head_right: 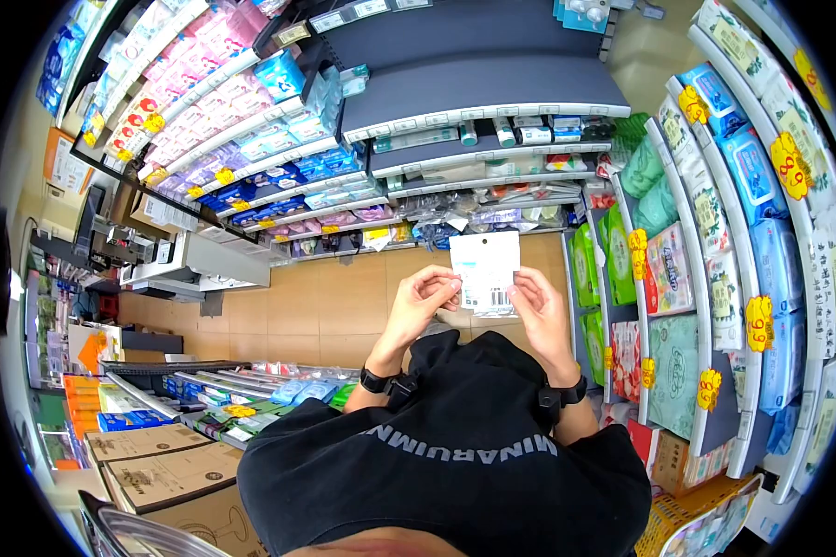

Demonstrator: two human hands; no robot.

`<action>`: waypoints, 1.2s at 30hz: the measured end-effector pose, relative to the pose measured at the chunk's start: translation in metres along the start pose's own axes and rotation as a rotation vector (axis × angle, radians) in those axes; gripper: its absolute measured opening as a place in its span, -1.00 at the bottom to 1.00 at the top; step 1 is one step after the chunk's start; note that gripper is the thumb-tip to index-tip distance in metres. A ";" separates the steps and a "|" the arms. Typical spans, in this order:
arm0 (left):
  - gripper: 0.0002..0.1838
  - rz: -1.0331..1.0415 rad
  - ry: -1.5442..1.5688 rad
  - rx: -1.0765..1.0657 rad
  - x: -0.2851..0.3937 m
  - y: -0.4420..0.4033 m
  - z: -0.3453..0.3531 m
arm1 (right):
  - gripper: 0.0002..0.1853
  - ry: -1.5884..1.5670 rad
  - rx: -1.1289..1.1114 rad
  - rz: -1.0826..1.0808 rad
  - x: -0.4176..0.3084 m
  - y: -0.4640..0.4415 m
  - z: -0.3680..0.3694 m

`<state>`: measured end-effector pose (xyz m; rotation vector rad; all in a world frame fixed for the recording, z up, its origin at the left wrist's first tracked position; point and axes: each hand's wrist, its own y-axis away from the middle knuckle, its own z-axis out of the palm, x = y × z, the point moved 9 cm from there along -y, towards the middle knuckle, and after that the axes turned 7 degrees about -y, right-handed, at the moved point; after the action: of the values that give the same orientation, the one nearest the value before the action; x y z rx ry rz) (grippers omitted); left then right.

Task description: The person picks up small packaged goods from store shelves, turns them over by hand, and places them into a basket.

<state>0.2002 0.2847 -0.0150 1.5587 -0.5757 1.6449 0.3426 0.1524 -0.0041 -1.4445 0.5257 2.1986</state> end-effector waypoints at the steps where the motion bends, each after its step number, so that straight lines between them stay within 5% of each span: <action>1: -0.75 0.011 0.003 -0.001 0.001 0.001 -0.001 | -0.69 0.019 0.001 0.005 -0.002 0.000 0.002; 36: -0.76 -0.031 -0.008 0.036 -0.002 0.003 -0.013 | -0.71 0.024 -0.037 0.024 -0.001 -0.003 0.016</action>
<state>0.1897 0.2919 -0.0186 1.5933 -0.5258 1.6349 0.3323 0.1636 0.0028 -1.4926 0.5163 2.2230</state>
